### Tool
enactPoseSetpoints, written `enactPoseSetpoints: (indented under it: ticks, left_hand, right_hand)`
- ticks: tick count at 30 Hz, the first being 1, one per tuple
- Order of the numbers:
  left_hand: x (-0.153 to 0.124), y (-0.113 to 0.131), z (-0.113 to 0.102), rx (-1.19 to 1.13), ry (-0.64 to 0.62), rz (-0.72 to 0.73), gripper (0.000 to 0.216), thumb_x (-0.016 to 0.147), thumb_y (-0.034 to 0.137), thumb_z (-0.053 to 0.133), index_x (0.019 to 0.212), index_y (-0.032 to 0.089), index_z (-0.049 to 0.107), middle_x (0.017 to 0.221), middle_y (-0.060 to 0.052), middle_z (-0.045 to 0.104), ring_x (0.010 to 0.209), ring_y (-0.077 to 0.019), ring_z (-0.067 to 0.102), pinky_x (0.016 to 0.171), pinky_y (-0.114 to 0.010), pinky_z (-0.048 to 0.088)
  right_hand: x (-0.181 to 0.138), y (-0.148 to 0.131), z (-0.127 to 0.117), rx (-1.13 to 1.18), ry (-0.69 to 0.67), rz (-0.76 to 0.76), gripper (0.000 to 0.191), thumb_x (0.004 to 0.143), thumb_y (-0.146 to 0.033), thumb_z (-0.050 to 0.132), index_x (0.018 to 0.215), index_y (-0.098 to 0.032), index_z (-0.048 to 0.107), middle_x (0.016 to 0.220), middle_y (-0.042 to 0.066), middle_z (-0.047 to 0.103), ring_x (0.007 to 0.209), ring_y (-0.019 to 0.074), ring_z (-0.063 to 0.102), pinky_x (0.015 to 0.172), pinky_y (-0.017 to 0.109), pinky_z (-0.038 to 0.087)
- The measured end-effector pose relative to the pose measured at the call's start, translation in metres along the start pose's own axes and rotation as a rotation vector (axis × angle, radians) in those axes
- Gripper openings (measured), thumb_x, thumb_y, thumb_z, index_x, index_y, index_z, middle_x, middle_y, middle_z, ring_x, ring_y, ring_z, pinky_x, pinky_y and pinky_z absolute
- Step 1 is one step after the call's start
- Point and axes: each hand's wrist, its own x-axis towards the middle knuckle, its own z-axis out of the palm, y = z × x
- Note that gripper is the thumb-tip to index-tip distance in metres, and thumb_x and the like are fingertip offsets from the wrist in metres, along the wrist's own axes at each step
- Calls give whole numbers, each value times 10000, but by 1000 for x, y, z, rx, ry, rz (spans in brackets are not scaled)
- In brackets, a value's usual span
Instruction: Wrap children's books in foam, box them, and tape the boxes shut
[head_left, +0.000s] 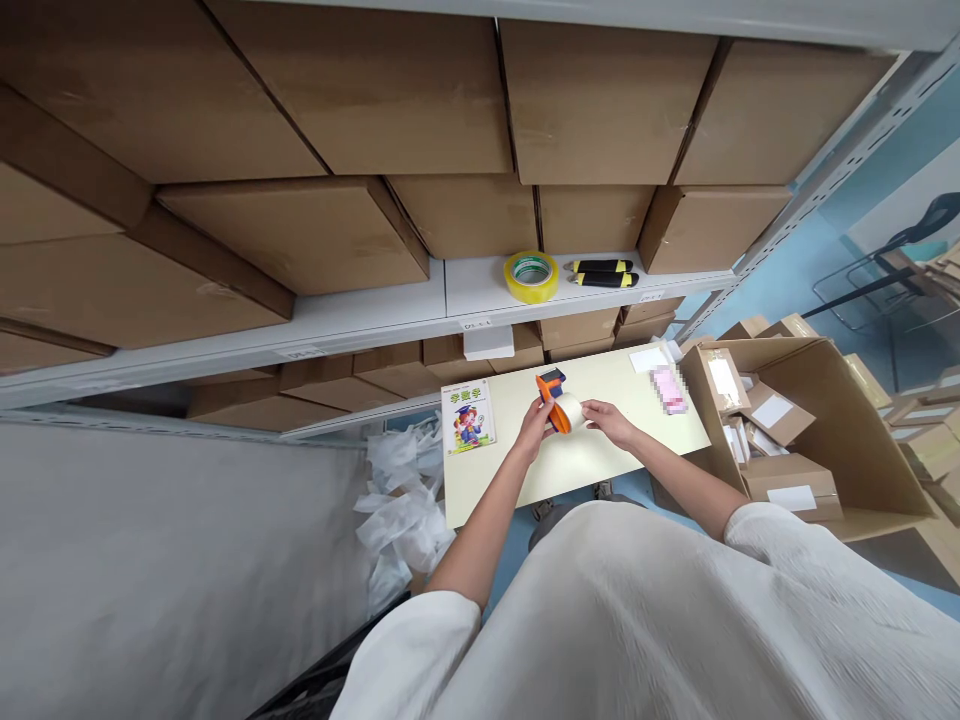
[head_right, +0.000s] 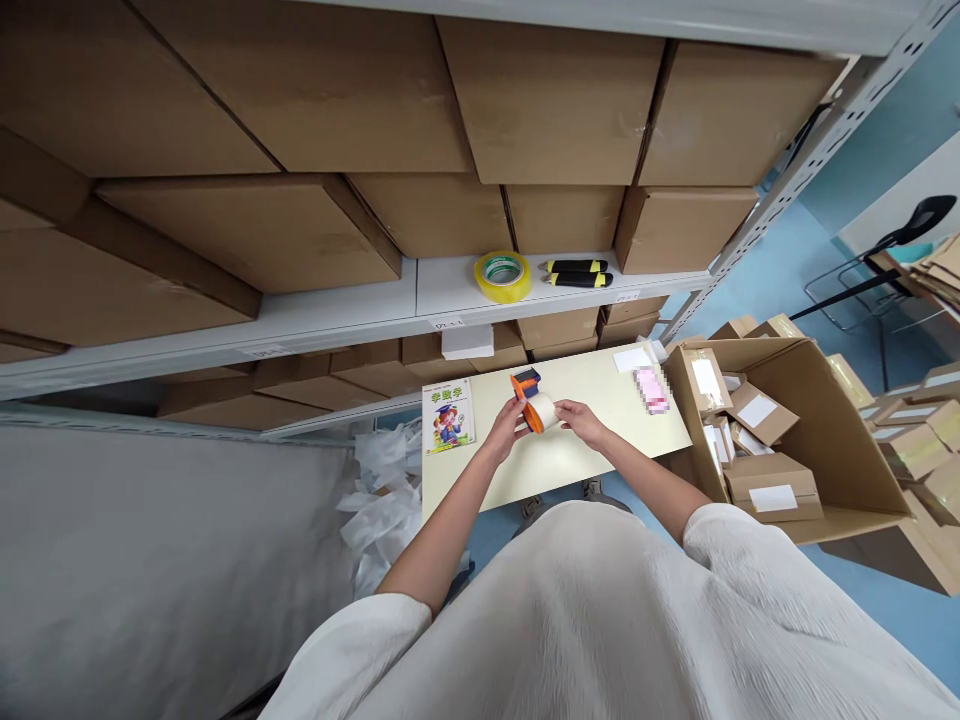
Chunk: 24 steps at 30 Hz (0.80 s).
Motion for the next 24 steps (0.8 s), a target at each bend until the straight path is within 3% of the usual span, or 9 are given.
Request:
enactPoseSetpoints:
  ticks: [4, 9, 16, 20, 24]
  left_hand:
    - [1, -3, -6, -33, -25, 4, 523, 862, 517, 824, 1291, 276, 647, 1308, -133, 744, 1203, -299, 725, 932, -440, 623]
    - [2, -11, -8, -8, 9, 103, 601, 806, 360, 822, 1344, 272, 567, 1312, -117, 722, 1141, -261, 724, 929, -420, 604]
    - [2, -17, -3, 238, -7, 336, 258, 833, 461, 757, 912, 230, 672, 1036, -60, 740, 958, -222, 690, 928, -373, 547]
    - [-1, -15, 3, 368, 70, 377, 187, 784, 400, 786, 812, 236, 703, 955, -47, 733, 925, -226, 664, 938, -369, 520]
    - [-6, -13, 5, 372, 52, 335, 174, 811, 383, 745, 727, 244, 684, 826, -16, 715, 816, -201, 655, 866, -333, 522]
  right_hand:
    - [0, 2, 1, -28, -18, -12, 345, 758, -540, 859, 903, -245, 754, 967, 14, 733, 965, 196, 618, 899, 346, 478]
    - [5, 0, 3, 100, 31, 26, 374, 742, -537, 878, 943, -255, 737, 951, 14, 713, 970, 200, 625, 865, 328, 480]
    - [8, 1, 3, 193, 79, 70, 394, 712, -517, 885, 916, -255, 674, 942, 9, 703, 982, 201, 628, 865, 316, 449]
    - [4, 0, 5, 139, 83, 69, 398, 716, -544, 864, 905, -255, 666, 940, 1, 709, 995, 203, 637, 863, 314, 431]
    - [-1, -3, 9, 44, 69, 13, 448, 686, -566, 893, 911, -248, 670, 904, -4, 719, 937, 196, 636, 852, 322, 424]
